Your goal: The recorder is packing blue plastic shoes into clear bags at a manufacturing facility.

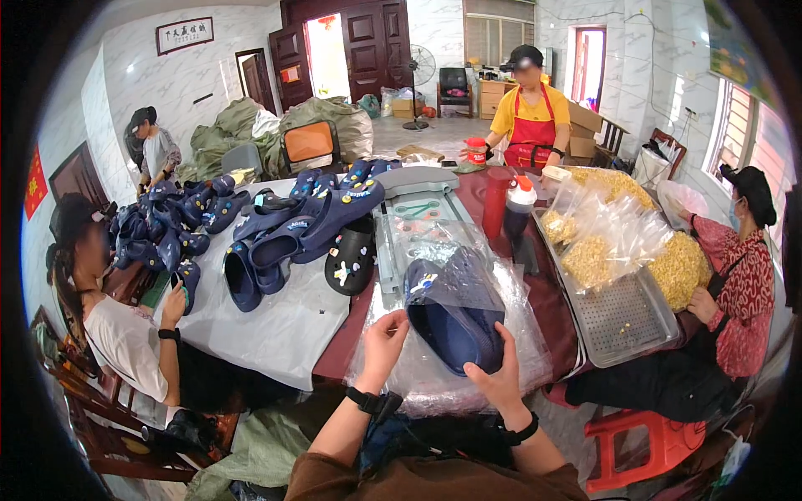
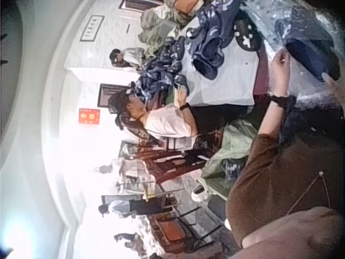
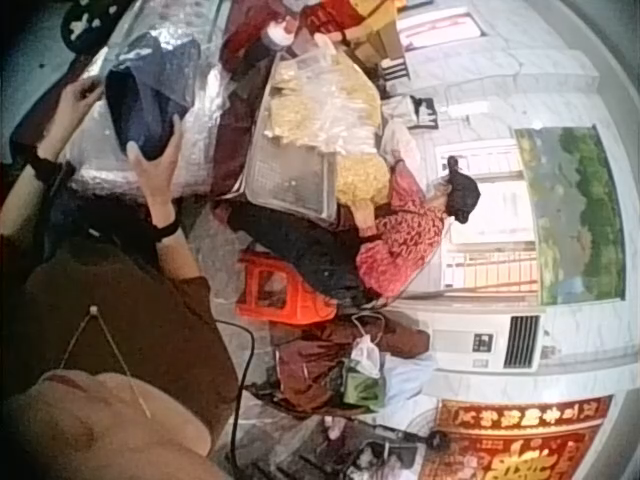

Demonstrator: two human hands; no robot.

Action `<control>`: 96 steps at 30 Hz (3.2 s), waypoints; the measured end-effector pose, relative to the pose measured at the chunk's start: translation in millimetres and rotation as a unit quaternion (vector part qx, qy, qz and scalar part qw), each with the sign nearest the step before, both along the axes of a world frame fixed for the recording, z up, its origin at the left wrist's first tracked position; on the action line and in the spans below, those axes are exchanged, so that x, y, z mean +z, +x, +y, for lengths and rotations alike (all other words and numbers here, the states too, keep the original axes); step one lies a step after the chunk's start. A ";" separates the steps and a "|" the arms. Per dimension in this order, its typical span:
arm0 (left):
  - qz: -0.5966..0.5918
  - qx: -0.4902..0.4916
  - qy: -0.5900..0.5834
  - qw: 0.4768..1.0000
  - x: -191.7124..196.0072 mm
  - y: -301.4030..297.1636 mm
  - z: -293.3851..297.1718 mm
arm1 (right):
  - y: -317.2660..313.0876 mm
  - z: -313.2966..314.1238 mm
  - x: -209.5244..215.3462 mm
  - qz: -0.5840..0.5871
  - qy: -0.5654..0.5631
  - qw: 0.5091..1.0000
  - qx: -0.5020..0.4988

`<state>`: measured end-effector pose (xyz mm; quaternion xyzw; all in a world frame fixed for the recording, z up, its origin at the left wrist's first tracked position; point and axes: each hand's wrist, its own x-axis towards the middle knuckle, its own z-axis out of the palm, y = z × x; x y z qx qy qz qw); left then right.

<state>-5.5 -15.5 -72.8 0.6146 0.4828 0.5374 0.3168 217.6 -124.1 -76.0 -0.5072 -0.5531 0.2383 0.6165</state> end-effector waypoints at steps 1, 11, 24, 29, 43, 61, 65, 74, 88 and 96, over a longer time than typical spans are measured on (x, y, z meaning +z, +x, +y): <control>-0.017 -0.005 0.008 1.000 -2.8 -0.4 1.1 | -0.7 -0.4 0.2 0.001 -0.001 1.000 0.001; 0.025 0.040 0.008 0.999 -8.9 4.9 5.1 | -3.5 -3.3 4.1 -0.045 -0.007 0.999 -0.015; -0.039 -0.004 0.018 0.999 -21.8 1.9 10.7 | -4.5 -3.4 4.7 -0.041 -0.001 0.999 -0.019; -0.013 0.011 -0.001 1.000 -19.6 2.2 11.2 | -5.8 -3.5 2.7 -0.051 0.001 0.998 -0.021; -0.002 0.006 0.006 1.000 -25.7 5.0 16.1 | -1.7 -3.9 1.4 -0.066 -0.004 0.998 -0.020; -0.060 -0.046 0.008 0.997 -30.0 12.0 7.3 | -0.7 -5.8 4.5 0.001 -0.003 1.000 -0.018; -0.128 -0.101 0.007 0.987 -26.8 5.0 -3.2 | 2.9 -6.6 -3.9 0.013 0.018 0.999 -0.031; -0.092 -0.283 -0.113 0.948 -28.7 -28.7 -49.7 | -8.1 -29.4 19.4 -0.215 0.083 0.971 -0.071; 0.069 -0.025 0.007 0.997 -30.0 -18.1 -63.9 | -29.4 -26.6 19.8 -0.291 -0.021 0.951 0.101; 0.004 -0.067 0.028 0.997 8.7 -11.1 -100.9 | 0.4 -34.7 42.5 -0.318 0.008 0.946 0.065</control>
